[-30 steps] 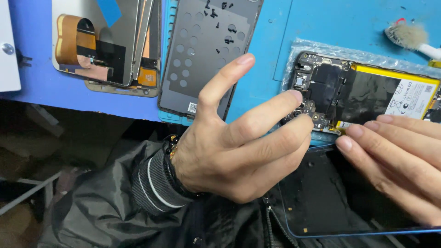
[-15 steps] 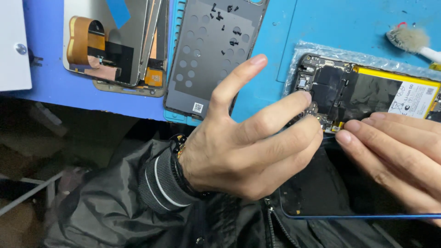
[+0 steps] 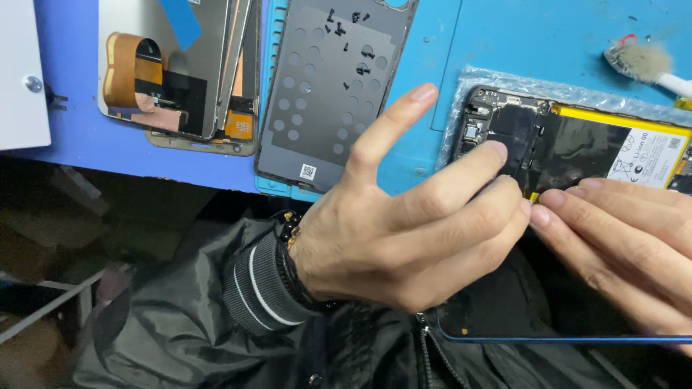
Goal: Repairing or assembling internal components and the back cover of a smartphone.
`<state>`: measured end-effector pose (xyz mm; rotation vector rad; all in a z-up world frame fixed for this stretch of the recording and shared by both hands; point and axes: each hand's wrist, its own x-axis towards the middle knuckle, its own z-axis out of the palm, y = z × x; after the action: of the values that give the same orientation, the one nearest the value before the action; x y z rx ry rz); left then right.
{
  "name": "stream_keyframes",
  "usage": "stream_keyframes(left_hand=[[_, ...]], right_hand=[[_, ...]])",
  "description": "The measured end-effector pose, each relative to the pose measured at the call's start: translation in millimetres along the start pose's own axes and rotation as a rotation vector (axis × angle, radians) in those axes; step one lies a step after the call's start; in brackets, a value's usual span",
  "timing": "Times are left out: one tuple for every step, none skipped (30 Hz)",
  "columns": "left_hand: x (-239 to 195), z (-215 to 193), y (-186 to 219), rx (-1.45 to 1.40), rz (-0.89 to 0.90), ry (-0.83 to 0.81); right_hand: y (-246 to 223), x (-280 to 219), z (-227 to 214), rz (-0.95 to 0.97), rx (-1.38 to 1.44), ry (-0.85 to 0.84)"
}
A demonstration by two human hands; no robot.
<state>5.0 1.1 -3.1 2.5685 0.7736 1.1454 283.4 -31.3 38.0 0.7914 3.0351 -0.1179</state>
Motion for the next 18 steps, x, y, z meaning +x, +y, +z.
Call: stream_keyframes(left_hand=[[0,0,0,0.000,0.000,0.000],[1,0,0,0.001,0.005,-0.013],[1,-1,0,0.001,0.010,-0.025],[0,-1,0,0.001,0.011,-0.026],[0,0,0,-0.008,0.009,-0.029],[0,0,-1,-0.017,0.007,-0.032],[0,0,0,-0.018,0.007,-0.032],[0,0,0,-0.004,0.011,-0.038],[0,0,0,0.010,0.014,-0.045],[0,1,-1,0.010,0.013,-0.045],[1,1,-2,0.059,0.052,-0.045],[2,1,-4,0.109,0.091,-0.044],[3,0,-3,0.109,0.091,-0.044],[5,0,-3,0.145,0.104,-0.041],[6,-1,-2,0.181,0.116,-0.037],[8,-1,-2,0.181,0.117,-0.038],[9,-2,-2,0.182,0.123,-0.045],[10,-3,-1,0.183,0.130,-0.053]], right_hand=[[0,-1,1,0.000,0.000,0.000],[0,-1,2,0.004,0.000,0.005],[-1,-2,2,0.008,0.000,0.010],[0,-2,3,0.008,0.000,0.011],[0,-3,3,0.007,0.004,0.003],[1,-4,3,0.007,0.008,-0.007],[0,-3,3,0.007,0.008,-0.007],[-1,-2,3,0.020,0.014,-0.003],[-2,-1,2,0.033,0.020,0.000],[-2,-2,2,0.033,0.020,0.000],[-1,-2,1,0.022,0.009,-0.016],[-1,-2,0,0.011,-0.002,-0.031],[0,-2,3,0.011,-0.003,-0.030],[1,-3,6,0.000,0.004,0.009],[2,-4,8,-0.011,0.011,0.049],[2,-6,8,-0.009,0.010,0.050],[2,-7,8,0.003,0.011,0.031],[1,-9,8,0.015,0.011,0.013]])
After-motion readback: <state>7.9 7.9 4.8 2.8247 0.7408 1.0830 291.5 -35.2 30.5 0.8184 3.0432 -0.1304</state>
